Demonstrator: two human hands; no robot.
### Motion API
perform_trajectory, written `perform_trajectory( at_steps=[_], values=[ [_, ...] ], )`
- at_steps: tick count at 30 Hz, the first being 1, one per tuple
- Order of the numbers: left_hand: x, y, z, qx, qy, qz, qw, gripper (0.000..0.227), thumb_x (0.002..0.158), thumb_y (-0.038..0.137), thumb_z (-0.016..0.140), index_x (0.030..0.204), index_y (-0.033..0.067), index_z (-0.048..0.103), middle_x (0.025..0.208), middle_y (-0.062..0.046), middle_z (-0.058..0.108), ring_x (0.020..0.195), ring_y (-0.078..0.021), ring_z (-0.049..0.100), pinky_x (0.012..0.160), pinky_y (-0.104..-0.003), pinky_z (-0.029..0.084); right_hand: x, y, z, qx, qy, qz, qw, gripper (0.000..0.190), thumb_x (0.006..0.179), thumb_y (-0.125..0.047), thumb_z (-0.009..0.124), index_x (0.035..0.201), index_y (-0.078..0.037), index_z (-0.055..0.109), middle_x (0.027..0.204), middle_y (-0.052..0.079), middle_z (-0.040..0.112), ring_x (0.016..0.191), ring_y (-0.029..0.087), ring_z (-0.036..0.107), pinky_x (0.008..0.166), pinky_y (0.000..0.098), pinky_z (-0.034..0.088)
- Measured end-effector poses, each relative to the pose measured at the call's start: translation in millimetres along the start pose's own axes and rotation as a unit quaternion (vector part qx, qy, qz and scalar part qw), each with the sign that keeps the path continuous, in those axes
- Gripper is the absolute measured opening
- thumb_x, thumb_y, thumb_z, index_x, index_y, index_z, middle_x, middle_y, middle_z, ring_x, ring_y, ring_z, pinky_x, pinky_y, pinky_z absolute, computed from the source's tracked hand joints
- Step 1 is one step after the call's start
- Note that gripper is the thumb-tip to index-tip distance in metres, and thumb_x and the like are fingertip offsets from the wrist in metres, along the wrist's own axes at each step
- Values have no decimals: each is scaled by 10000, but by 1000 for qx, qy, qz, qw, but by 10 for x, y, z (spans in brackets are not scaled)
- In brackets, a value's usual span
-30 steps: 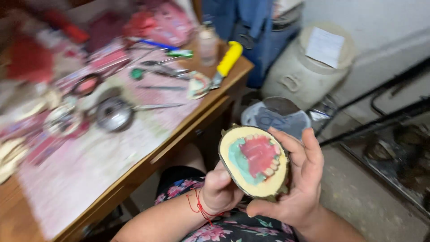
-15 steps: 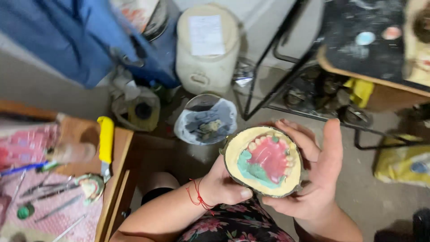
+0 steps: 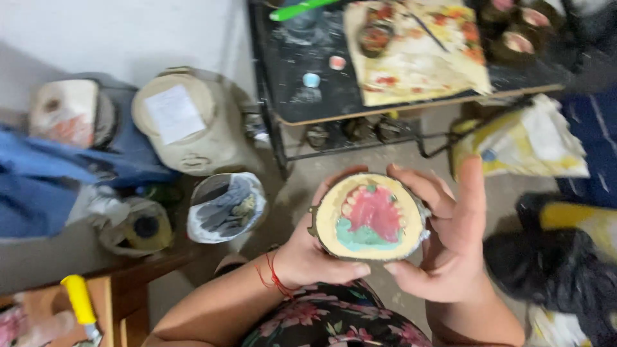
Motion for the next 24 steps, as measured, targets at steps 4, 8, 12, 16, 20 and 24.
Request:
perform_trajectory(
  at_steps=[4, 8, 12, 16, 20, 24],
  values=[
    [309, -174, 341, -36, -48, -11, 998, 992, 853, 199, 854, 1610, 31, 235, 1554, -137, 439, 1440, -242, 481, 1229, -443, 467, -46, -135, -444, -45, 15, 18, 999, 1218, 801, -199, 773, 1685, -170, -64, 1530, 392, 518, 1443, 407, 509, 1203, 499, 443],
    [535, -360, 477, -81, -56, -74, 992, 958, 834, 131, 845, 1591, 60, 263, 1508, -117, 476, 1398, -239, 509, 1202, -433, 467, -12, -188, -722, -125, -32, 52, 990, 1242, 834, -243, 823, 1685, -206, -81, 1597, 331, 476, 1443, 358, 522, 1170, 449, 481],
    [719, -541, 439, -17, -86, -59, 994, 953, 850, 184, 843, 1586, 43, 254, 1566, -89, 389, 1449, -181, 444, 1277, -379, 386, 78, -126, -856, -232, -72, 73, 967, 1311, 833, -225, 855, 1670, -248, -154, 1551, 329, 531, 1400, 385, 582, 1190, 451, 410],
    [945, -625, 311, -66, -90, -98, 989, 960, 842, 113, 846, 1596, 58, 255, 1565, -120, 447, 1434, -214, 490, 1259, -390, 416, 256, 31, -925, -254, -85, 106, 958, 1342, 821, -245, 869, 1661, -251, -178, 1589, 316, 500, 1424, 394, 555, 1193, 470, 382],
    [1251, -682, 58, -71, -126, -119, 982, 1005, 800, 57, 837, 1604, 54, 234, 1579, -137, 432, 1447, -238, 480, 1267, -404, 409, 552, 249, -949, -208, -63, 119, 969, 1341, 804, -304, 861, 1665, -307, -168, 1541, 294, 553, 1380, 363, 586, 1163, 452, 437],
    [1532, -688, -256, -84, -143, -140, 976, 1042, 794, 69, 835, 1618, 12, 199, 1547, -183, 469, 1413, -269, 504, 1261, -434, 400, 871, 477, -935, -155, -32, 109, 981, 1402, 747, -339, 895, 1660, -325, -169, 1498, 308, 590, 1331, 356, 643, 1120, 426, 504]
  ],
)
Point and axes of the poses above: each hand's wrist, its own x-axis towards the middle knuckle, its own z-axis out of the palm, y = z × x, the point moved 6 cm from there along x, towards the middle knuckle
